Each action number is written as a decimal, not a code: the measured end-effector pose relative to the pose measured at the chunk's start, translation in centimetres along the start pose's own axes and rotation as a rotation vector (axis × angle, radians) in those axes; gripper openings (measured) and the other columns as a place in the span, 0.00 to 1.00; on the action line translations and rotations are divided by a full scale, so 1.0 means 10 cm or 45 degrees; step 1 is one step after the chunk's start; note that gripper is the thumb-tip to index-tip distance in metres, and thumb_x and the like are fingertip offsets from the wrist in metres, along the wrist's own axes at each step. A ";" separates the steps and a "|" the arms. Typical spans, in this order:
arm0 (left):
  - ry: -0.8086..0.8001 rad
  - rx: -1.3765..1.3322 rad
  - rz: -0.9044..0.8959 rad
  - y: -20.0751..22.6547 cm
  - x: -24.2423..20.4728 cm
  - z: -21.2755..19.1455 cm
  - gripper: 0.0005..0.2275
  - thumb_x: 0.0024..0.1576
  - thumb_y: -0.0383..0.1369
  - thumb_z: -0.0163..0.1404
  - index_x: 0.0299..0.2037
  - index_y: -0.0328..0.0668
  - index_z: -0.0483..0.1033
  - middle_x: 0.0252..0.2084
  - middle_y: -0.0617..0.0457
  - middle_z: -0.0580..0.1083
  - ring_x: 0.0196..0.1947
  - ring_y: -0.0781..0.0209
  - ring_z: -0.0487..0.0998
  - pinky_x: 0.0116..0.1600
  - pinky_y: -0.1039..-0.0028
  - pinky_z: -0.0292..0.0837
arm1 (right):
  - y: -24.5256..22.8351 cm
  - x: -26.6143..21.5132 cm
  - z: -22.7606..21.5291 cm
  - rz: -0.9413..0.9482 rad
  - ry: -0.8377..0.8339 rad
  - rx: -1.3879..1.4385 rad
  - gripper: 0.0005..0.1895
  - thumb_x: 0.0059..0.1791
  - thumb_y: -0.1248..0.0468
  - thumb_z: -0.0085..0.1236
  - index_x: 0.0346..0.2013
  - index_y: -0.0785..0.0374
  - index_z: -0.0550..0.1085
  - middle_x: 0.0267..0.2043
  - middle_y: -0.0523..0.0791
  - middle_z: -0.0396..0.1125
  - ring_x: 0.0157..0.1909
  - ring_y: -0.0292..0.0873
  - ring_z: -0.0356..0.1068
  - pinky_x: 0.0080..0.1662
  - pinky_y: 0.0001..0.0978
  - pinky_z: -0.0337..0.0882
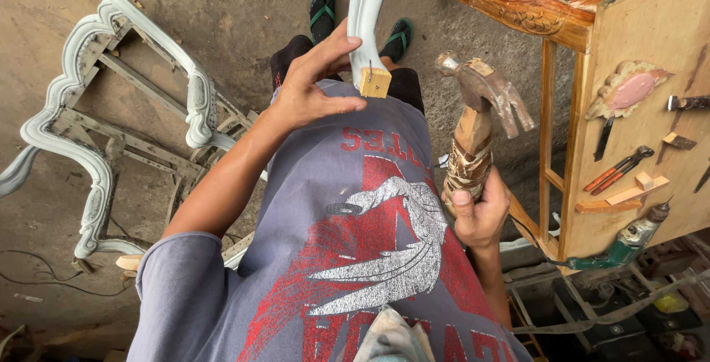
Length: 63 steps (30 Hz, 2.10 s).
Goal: The person hammers nails into a small wooden block attached to a white ornate chair leg. They repeatedly pick up nails from a compartmentalized box and drive them into the block using a hammer.
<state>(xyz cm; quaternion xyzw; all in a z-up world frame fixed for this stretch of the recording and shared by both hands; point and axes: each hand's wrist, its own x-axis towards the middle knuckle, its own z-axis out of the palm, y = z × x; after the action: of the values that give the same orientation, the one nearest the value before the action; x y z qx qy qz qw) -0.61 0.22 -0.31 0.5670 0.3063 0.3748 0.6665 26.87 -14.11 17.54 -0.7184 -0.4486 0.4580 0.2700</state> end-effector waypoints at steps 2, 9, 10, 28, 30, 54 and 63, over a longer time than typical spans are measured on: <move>0.005 0.147 0.048 0.02 0.00 0.02 0.33 0.52 0.33 0.72 0.68 0.45 0.69 0.79 0.37 0.53 0.77 0.42 0.63 0.75 0.60 0.69 | 0.01 0.02 -0.01 -0.006 -0.019 -0.027 0.31 0.56 0.41 0.53 0.46 0.70 0.69 0.29 0.44 0.71 0.31 0.37 0.73 0.37 0.29 0.72; 0.131 0.191 0.009 0.03 -0.03 0.16 0.22 0.54 0.29 0.71 0.58 0.46 0.79 0.79 0.34 0.54 0.77 0.41 0.65 0.74 0.65 0.66 | 0.01 0.08 -0.01 -0.029 -0.052 -0.048 0.30 0.56 0.42 0.53 0.47 0.71 0.70 0.28 0.44 0.72 0.30 0.38 0.74 0.36 0.29 0.73; 0.146 0.165 -0.027 0.03 -0.03 0.18 0.21 0.54 0.29 0.70 0.57 0.46 0.80 0.78 0.34 0.54 0.76 0.42 0.67 0.73 0.65 0.67 | 0.00 0.08 -0.01 -0.032 -0.052 -0.045 0.30 0.56 0.42 0.53 0.47 0.71 0.70 0.28 0.44 0.71 0.30 0.38 0.73 0.36 0.29 0.72; 0.237 0.655 0.178 0.48 0.12 0.11 0.15 0.58 0.27 0.71 0.52 0.44 0.82 0.79 0.37 0.48 0.76 0.35 0.57 0.77 0.53 0.63 | 0.02 0.11 -0.06 -0.053 -0.071 -0.071 0.30 0.56 0.42 0.53 0.48 0.71 0.70 0.28 0.43 0.71 0.30 0.37 0.74 0.35 0.29 0.72; 0.178 0.792 0.246 0.55 0.17 0.07 0.14 0.57 0.27 0.71 0.49 0.43 0.82 0.77 0.36 0.52 0.77 0.35 0.58 0.76 0.53 0.63 | 0.02 0.12 -0.07 -0.067 -0.069 -0.082 0.30 0.56 0.42 0.53 0.48 0.71 0.70 0.28 0.43 0.71 0.30 0.37 0.74 0.35 0.29 0.72; 0.719 -0.712 -0.734 -0.11 0.20 -0.36 0.08 0.67 0.32 0.42 0.50 0.38 0.70 0.39 0.50 0.75 0.38 0.57 0.80 0.43 0.65 0.80 | 0.23 0.08 -0.07 0.108 0.077 0.191 0.31 0.57 0.41 0.53 0.50 0.72 0.69 0.30 0.44 0.70 0.30 0.36 0.71 0.35 0.28 0.71; 0.024 -0.399 -0.738 0.27 -0.08 0.26 0.34 0.62 0.56 0.47 0.67 0.33 0.63 0.61 0.46 0.70 0.58 0.59 0.73 0.62 0.67 0.71 | 0.51 0.08 -0.05 0.115 0.062 0.246 0.33 0.56 0.40 0.52 0.51 0.71 0.70 0.31 0.44 0.72 0.32 0.38 0.74 0.37 0.29 0.73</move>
<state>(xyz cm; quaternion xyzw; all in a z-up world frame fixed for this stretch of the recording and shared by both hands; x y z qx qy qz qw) 0.70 -1.65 2.80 0.3435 0.3997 0.2172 0.8216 29.45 -15.70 13.35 -0.7193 -0.3629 0.4933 0.3280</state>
